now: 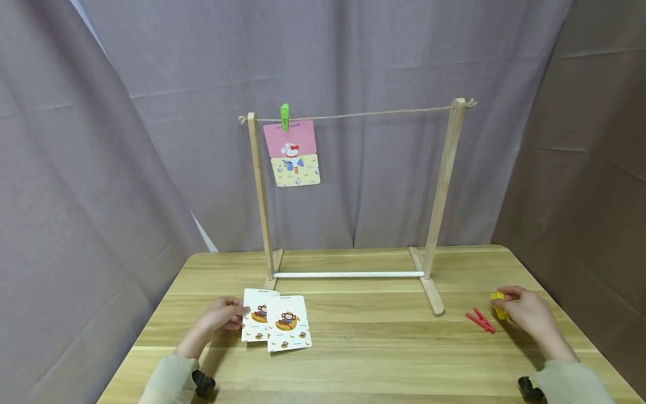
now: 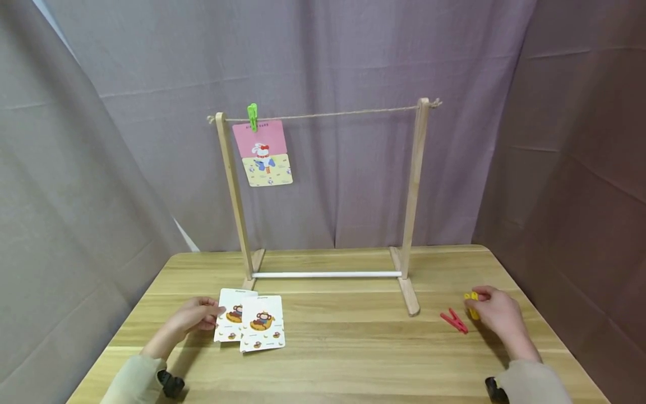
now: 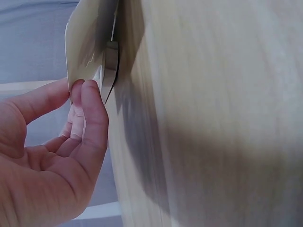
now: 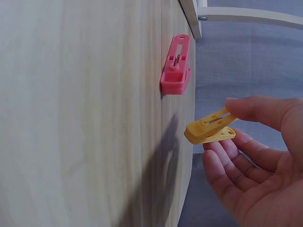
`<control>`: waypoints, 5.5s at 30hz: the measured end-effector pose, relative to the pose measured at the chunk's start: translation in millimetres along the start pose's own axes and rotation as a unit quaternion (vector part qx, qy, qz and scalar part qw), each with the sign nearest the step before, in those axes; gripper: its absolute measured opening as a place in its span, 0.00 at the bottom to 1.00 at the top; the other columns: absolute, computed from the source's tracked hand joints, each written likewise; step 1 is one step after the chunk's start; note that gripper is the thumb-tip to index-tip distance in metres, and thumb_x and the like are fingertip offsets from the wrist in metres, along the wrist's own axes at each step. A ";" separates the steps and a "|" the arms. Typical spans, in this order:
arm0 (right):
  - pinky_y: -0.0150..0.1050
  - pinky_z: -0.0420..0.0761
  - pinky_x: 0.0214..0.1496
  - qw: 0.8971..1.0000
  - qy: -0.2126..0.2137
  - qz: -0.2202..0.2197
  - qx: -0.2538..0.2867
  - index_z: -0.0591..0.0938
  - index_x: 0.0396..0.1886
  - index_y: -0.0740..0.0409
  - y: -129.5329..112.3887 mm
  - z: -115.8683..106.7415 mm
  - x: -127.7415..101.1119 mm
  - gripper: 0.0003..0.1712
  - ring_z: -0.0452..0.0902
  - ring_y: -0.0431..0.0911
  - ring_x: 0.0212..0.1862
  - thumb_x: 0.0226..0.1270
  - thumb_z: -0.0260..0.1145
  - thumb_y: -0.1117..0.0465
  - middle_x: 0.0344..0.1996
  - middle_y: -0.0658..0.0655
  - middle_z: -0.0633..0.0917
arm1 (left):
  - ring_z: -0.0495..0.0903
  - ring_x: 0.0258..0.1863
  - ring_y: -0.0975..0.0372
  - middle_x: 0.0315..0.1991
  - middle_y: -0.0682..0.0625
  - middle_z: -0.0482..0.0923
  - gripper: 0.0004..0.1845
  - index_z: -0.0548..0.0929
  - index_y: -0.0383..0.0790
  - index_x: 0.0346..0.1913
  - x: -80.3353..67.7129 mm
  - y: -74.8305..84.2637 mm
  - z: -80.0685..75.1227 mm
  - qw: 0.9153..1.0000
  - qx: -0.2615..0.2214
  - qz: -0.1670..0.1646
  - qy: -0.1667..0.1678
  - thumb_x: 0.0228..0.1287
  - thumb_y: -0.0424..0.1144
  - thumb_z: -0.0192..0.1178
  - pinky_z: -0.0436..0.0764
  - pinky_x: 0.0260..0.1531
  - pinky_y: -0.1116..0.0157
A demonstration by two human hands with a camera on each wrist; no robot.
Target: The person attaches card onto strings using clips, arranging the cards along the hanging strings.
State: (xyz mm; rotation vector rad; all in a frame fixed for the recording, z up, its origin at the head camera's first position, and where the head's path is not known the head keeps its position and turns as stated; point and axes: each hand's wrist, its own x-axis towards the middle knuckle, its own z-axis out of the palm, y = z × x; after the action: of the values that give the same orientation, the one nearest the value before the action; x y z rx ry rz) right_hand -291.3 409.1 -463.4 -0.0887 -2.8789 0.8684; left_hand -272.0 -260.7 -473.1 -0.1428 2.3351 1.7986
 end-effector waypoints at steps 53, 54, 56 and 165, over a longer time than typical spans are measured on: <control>0.58 0.76 0.44 1.000 0.014 0.011 0.020 0.75 0.59 0.77 8.9 2.7 -6.7 0.36 0.76 0.70 0.50 0.72 0.63 0.46 0.48 0.76 0.81 | 0.76 0.24 0.66 0.27 0.50 0.74 0.10 0.73 0.26 0.46 -1.0 6.2 -19.2 0.999 -0.021 0.003 0.039 0.68 0.29 0.61 0.84 0.30 0.68; 0.57 0.76 0.44 1.000 0.016 0.010 0.020 0.75 0.59 0.77 9.1 2.9 -7.0 0.36 0.77 0.70 0.50 0.72 0.63 0.46 0.48 0.75 0.81 | 0.76 0.24 0.66 0.27 0.50 0.74 0.10 0.73 0.26 0.46 -1.0 6.5 -19.2 0.999 -0.023 0.003 0.041 0.67 0.29 0.61 0.84 0.30 0.68; 0.57 0.76 0.43 1.000 0.017 0.008 0.020 0.75 0.59 0.77 9.8 2.7 -7.0 0.36 0.77 0.70 0.49 0.72 0.64 0.46 0.47 0.75 0.81 | 0.76 0.25 0.65 0.28 0.50 0.75 0.11 0.73 0.26 0.46 -1.3 6.9 -19.5 0.999 -0.024 0.004 0.039 0.68 0.29 0.61 0.84 0.30 0.68; 0.43 0.73 0.38 0.994 0.082 -0.051 0.042 0.78 0.59 0.73 -30.5 -19.5 -1.0 0.33 0.80 0.62 0.46 0.71 0.65 0.47 0.47 0.71 0.84 | 0.79 0.30 0.64 0.37 0.49 0.81 0.18 0.72 0.25 0.54 -12.0 108.9 -47.4 0.988 0.051 0.112 0.093 0.72 0.37 0.61 0.86 0.35 0.67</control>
State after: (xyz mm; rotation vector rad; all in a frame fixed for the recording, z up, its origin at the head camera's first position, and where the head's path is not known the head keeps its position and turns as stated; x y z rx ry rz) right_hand -288.0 394.3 -430.6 -0.0040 -2.6664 0.9165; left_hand -285.4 -278.8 -355.9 -0.0364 2.6632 1.8295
